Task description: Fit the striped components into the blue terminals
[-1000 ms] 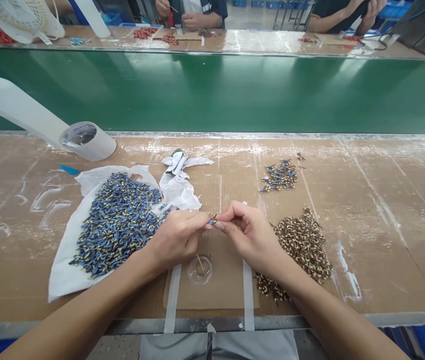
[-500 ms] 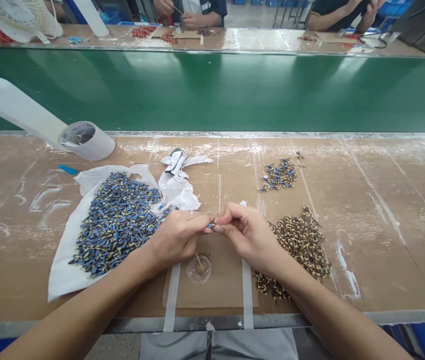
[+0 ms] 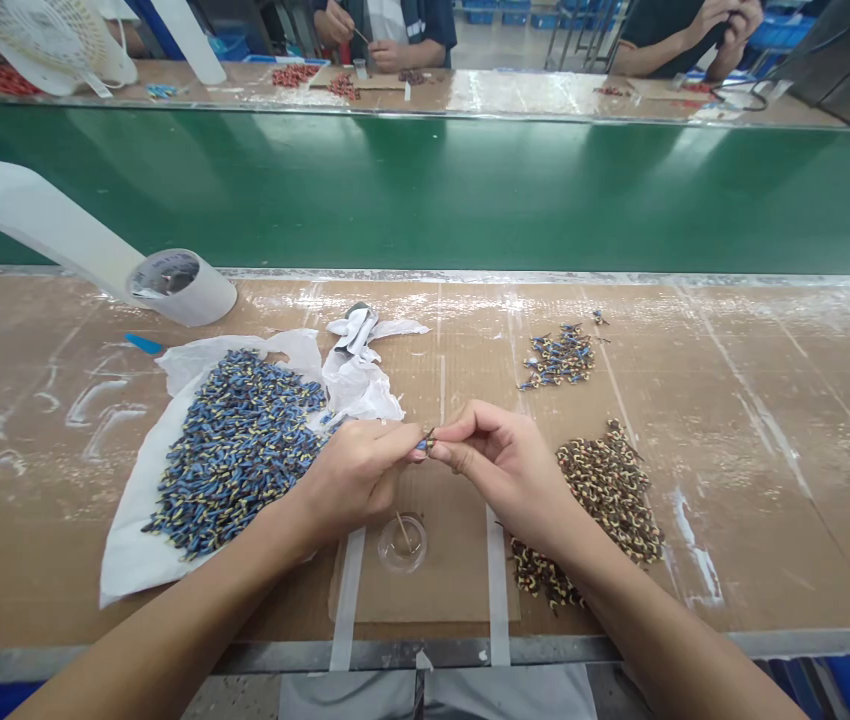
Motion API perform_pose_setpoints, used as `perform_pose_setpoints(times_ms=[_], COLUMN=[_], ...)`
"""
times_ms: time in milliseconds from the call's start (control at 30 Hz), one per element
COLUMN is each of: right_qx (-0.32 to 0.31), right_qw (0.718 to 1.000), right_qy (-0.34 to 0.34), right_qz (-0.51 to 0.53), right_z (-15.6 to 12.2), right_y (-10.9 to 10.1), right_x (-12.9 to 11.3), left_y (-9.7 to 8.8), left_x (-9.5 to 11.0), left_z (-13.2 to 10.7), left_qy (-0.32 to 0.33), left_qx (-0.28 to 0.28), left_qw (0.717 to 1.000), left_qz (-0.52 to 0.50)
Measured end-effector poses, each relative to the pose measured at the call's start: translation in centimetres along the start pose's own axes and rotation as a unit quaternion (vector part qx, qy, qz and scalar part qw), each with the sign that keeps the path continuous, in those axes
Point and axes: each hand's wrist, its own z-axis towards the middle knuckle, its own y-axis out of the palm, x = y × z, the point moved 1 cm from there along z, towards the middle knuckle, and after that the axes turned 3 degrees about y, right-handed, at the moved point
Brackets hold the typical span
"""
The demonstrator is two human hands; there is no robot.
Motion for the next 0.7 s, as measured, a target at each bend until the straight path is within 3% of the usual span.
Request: perform_pose_setpoints(times_ms=[200, 700], right_qx=[0.003, 0.041], right_qw=[0.996, 0.998], right_qy=[0.073, 0.01], right_qz=[0.058, -0.051], right_z=[0.26, -0.02], right_y=[0.09, 0.12], right_x=[0.36, 0.77], left_y=[-0.49, 0.17], left_x=[-0.51, -0.49], left_z=[-0.16, -0.23], left_qy=[-0.004, -0.023], left_qx=[0.001, -0.034], left_qw=[1.0, 0.997], left_qz=[0.004, 0.067])
